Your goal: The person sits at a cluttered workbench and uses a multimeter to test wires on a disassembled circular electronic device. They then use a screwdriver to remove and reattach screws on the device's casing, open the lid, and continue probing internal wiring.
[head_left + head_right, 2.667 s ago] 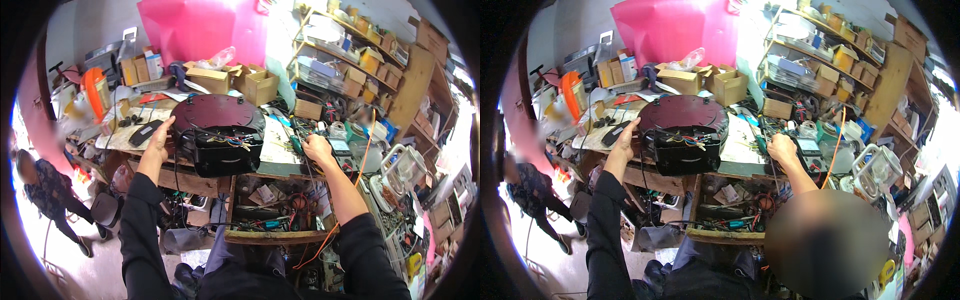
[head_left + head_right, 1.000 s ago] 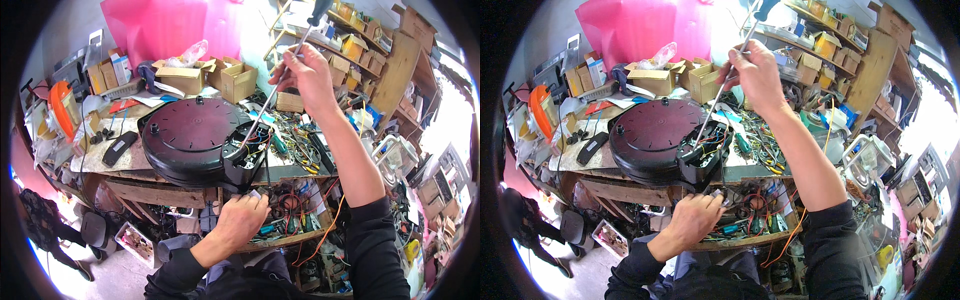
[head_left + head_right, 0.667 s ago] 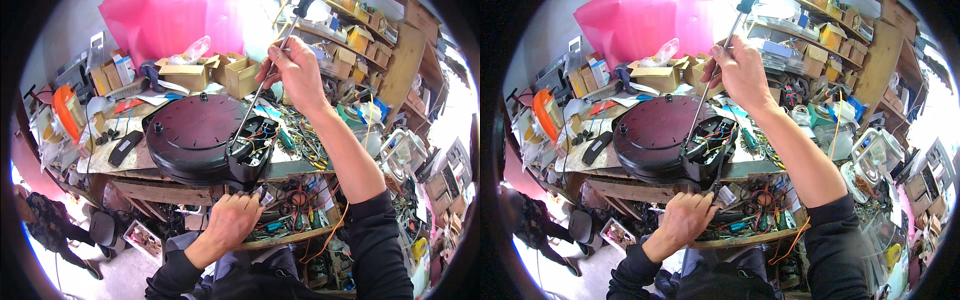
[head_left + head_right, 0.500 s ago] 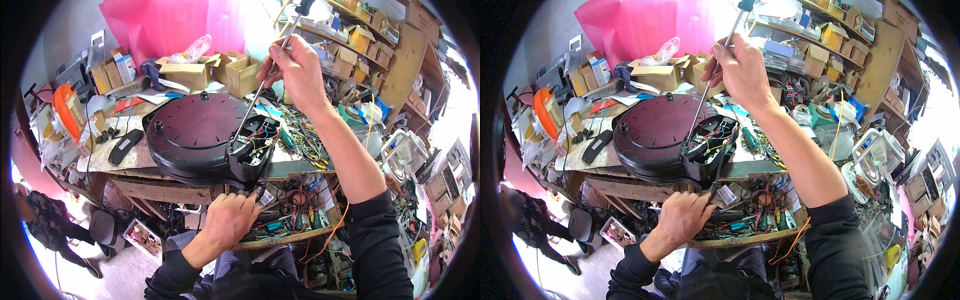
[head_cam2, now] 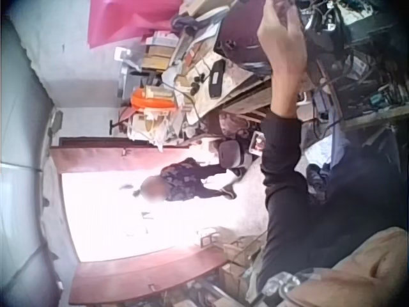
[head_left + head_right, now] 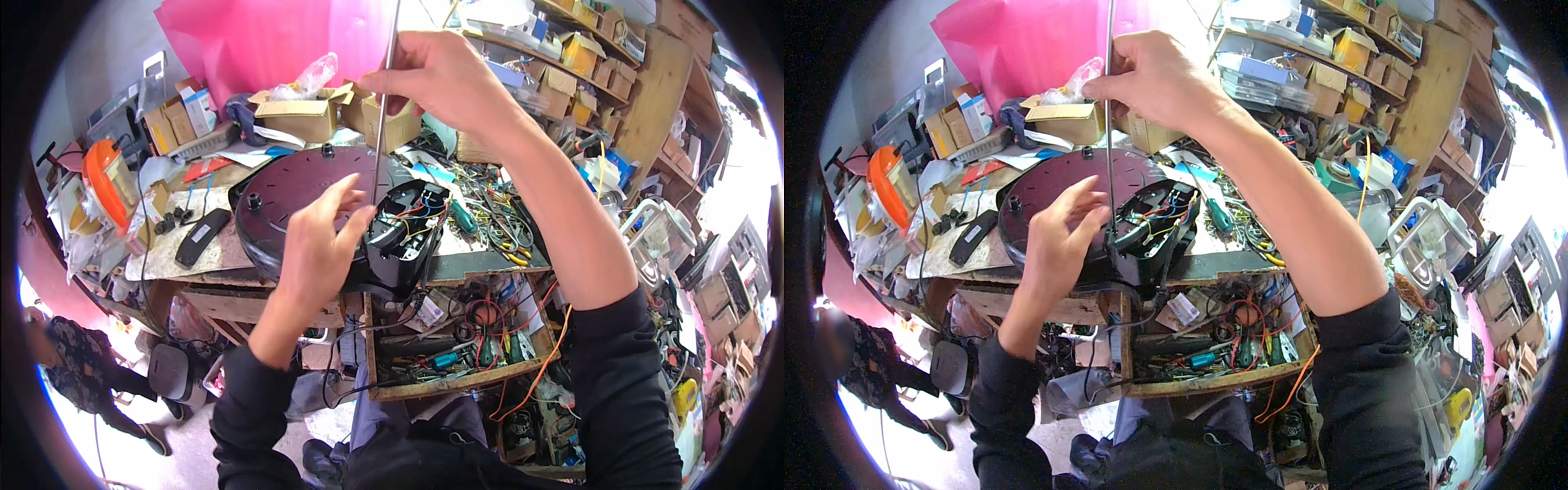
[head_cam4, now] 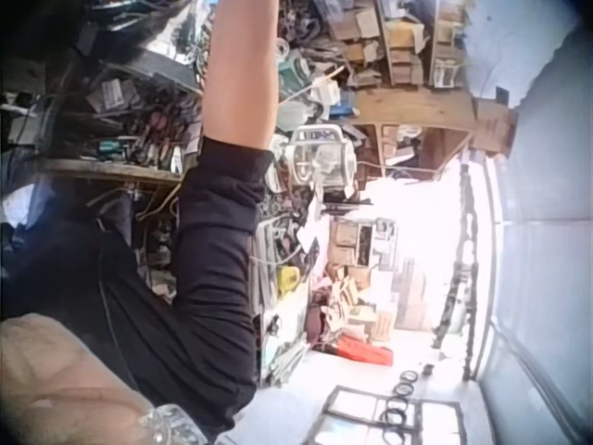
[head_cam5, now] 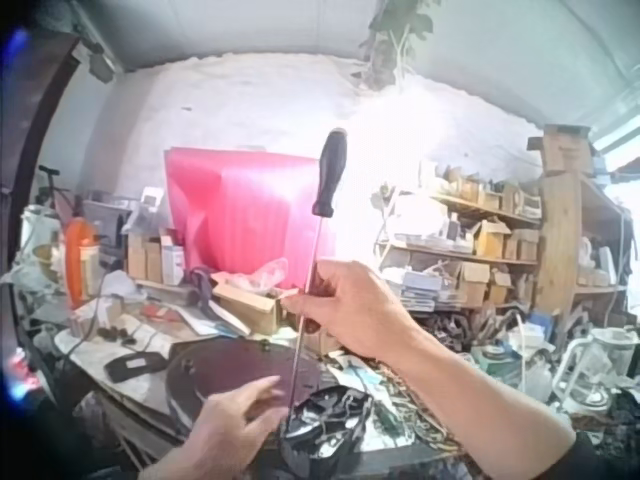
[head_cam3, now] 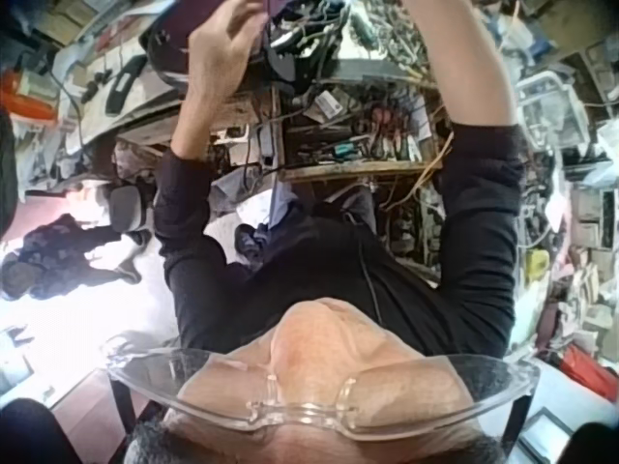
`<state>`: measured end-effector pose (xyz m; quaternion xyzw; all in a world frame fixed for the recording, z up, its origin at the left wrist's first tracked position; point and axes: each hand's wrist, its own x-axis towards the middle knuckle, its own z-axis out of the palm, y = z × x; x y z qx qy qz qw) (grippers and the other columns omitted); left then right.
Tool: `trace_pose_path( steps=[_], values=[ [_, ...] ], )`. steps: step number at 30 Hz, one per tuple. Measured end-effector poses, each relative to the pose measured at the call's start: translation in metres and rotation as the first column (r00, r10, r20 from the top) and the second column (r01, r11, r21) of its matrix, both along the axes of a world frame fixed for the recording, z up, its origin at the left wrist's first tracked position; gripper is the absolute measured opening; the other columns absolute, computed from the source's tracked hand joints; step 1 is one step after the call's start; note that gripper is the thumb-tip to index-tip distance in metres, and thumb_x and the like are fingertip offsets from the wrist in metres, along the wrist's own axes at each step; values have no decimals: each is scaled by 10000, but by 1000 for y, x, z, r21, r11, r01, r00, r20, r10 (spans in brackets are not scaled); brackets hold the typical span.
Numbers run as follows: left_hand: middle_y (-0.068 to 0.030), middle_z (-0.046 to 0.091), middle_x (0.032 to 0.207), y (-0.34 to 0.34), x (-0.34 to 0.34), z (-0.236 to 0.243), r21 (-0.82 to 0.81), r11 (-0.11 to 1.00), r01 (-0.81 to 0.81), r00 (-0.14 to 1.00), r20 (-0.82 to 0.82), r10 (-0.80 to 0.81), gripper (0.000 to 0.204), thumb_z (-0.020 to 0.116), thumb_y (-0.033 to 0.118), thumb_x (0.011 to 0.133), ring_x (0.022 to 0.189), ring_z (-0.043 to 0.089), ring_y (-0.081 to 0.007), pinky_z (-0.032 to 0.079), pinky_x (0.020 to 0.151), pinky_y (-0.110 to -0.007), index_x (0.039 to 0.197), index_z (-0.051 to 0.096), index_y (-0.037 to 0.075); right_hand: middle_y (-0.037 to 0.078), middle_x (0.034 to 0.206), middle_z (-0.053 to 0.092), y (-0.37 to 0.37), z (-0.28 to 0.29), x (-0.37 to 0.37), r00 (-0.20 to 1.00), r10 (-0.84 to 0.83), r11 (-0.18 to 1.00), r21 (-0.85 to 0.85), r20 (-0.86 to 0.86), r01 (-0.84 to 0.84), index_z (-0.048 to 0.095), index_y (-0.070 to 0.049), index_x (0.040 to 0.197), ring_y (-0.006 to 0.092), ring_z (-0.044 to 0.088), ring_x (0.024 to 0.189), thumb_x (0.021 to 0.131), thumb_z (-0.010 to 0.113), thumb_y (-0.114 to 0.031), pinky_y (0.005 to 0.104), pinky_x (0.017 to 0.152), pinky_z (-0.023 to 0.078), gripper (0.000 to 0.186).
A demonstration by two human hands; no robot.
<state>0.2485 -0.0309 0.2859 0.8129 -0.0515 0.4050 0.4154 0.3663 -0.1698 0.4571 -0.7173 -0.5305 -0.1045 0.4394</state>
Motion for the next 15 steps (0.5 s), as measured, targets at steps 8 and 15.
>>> trace_pose_path(
  steps=[8, 15],
  values=[
    [-78, 756, 914, 15, 11, 13, -28, 992, 123, 983, -132, -126, 175, 641, 70, 1016, 851, 699, -98, 581, 762, -262, 1113, 703, -61, 97, 1162, 728, 22, 48, 25, 968, 246, 966, 96, -45, -241, 668, -55, 1230, 163, 702, 1053, 999, 652, -354, 354, 856, 584, 378],
    [-86, 757, 924, 2, 14, 4, -92, 991, 98, 989, -106, -108, 190, 644, 91, 1019, 863, 701, -117, 570, 782, -277, 1145, 710, -33, 110, 887, 581, 25, 117, -38, 985, 163, 965, 198, 58, -171, 528, -17, 1128, 197, 614, 783, 993, 583, -211, 387, 608, 521, 242]
  ],
)
